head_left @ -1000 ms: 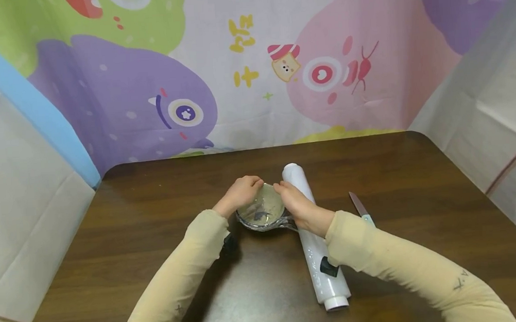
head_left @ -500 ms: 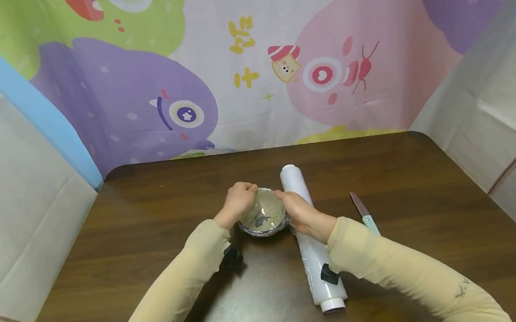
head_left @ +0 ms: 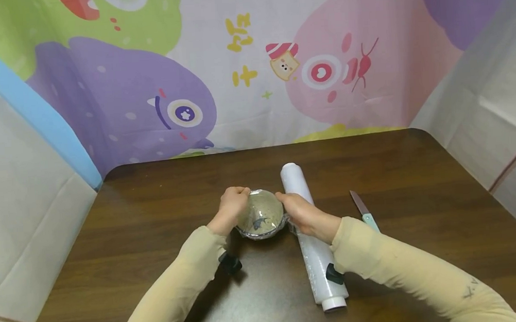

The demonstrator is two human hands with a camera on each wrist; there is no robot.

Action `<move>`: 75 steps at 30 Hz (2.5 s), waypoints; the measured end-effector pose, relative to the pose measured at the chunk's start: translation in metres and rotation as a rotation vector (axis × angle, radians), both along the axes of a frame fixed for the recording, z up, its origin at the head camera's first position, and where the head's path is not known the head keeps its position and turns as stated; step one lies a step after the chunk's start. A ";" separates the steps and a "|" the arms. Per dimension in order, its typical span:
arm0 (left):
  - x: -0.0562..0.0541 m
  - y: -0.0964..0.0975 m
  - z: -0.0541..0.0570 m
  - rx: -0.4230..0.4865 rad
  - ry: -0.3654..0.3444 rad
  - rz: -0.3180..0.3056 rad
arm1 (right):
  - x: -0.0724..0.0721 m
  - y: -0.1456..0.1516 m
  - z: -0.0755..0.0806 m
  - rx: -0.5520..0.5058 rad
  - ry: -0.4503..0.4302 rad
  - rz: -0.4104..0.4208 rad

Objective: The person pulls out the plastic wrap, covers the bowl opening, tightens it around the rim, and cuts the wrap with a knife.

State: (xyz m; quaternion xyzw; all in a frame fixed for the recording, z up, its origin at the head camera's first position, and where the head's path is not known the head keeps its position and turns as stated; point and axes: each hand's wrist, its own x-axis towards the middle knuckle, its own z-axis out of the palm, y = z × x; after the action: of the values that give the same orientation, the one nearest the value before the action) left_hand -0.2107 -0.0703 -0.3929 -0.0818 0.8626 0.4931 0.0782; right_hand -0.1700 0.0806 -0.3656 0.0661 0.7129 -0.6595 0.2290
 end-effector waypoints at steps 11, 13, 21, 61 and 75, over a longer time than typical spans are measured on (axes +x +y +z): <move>0.006 -0.008 0.002 0.181 -0.140 -0.183 | 0.011 -0.012 -0.001 -0.176 -0.089 -0.060; 0.007 -0.007 0.003 0.194 -0.146 -0.168 | 0.011 -0.014 -0.001 -0.184 -0.079 -0.075; 0.009 -0.011 -0.007 0.252 -0.150 -0.130 | 0.009 -0.014 -0.009 -0.169 -0.059 -0.128; 0.054 0.003 -0.029 0.728 0.049 0.210 | 0.014 -0.013 -0.016 -0.254 -0.077 -0.111; 0.068 0.025 -0.028 0.868 0.119 0.312 | 0.029 -0.015 -0.013 -0.367 -0.103 -0.191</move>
State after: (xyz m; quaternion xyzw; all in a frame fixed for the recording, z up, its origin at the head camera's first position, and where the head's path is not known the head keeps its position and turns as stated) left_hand -0.1425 -0.0456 -0.4206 -0.1416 0.5568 0.8183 -0.0194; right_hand -0.1413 0.0653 -0.3784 0.1243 0.5588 -0.7927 0.2096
